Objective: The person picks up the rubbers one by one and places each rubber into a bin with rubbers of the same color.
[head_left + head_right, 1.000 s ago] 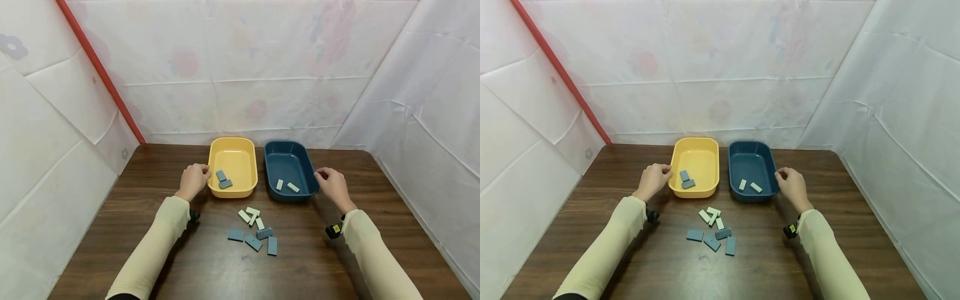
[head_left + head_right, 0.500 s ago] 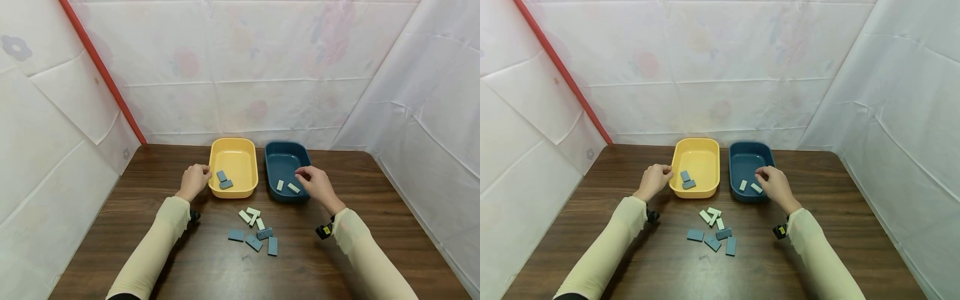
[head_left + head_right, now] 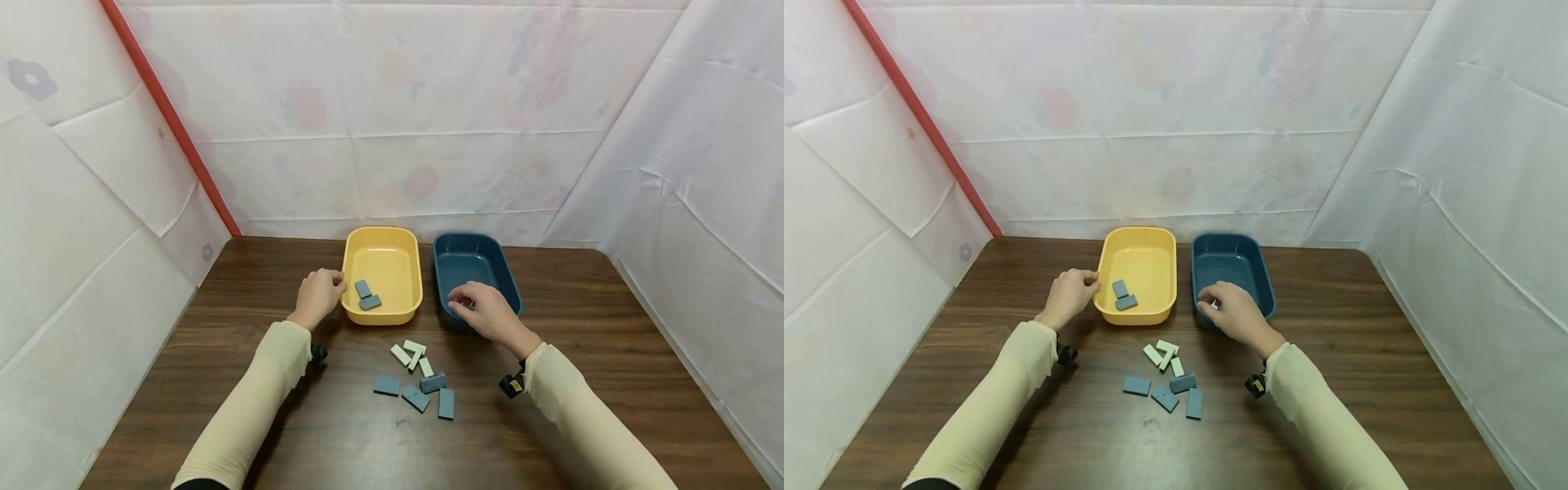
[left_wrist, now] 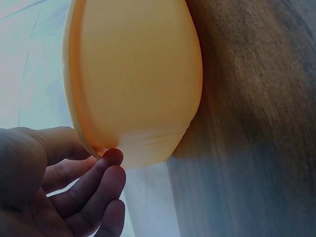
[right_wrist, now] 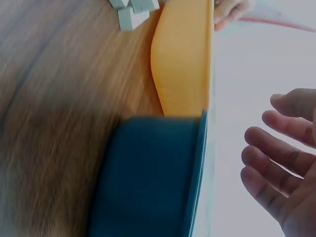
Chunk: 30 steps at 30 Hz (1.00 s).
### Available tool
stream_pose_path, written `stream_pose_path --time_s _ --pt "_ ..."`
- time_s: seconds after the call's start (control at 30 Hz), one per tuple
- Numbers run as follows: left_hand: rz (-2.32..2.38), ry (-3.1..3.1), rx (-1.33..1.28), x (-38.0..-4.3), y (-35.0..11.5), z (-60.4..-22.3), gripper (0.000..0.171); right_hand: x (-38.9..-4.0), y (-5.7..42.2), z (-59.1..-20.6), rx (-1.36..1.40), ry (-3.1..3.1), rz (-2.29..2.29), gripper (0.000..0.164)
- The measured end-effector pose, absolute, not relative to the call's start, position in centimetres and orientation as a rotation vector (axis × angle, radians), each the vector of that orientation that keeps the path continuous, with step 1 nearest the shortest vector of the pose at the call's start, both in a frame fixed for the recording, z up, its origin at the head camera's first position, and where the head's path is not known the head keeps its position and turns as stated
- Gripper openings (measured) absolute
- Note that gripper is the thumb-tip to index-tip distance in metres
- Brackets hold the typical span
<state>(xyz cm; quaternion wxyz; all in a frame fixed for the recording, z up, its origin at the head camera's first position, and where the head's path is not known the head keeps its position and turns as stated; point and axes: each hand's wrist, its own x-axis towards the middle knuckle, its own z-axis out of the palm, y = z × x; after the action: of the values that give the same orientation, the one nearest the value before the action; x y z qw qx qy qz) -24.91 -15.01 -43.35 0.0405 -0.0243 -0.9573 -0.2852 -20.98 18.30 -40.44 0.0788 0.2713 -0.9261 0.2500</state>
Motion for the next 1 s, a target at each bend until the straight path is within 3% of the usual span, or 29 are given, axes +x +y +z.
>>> stream_pose_path --time_s 0.57,1.0 --pt "-0.853 -2.932 -0.099 -24.9 -15.1 -43.3 0.034 -19.2 14.3 -42.1 1.065 -2.844 0.611 0.015" --pt "-0.870 -2.930 -0.081 -24.7 -15.0 -43.2 0.035 -17.9 12.8 -44.1 1.187 -2.966 0.398 0.031"
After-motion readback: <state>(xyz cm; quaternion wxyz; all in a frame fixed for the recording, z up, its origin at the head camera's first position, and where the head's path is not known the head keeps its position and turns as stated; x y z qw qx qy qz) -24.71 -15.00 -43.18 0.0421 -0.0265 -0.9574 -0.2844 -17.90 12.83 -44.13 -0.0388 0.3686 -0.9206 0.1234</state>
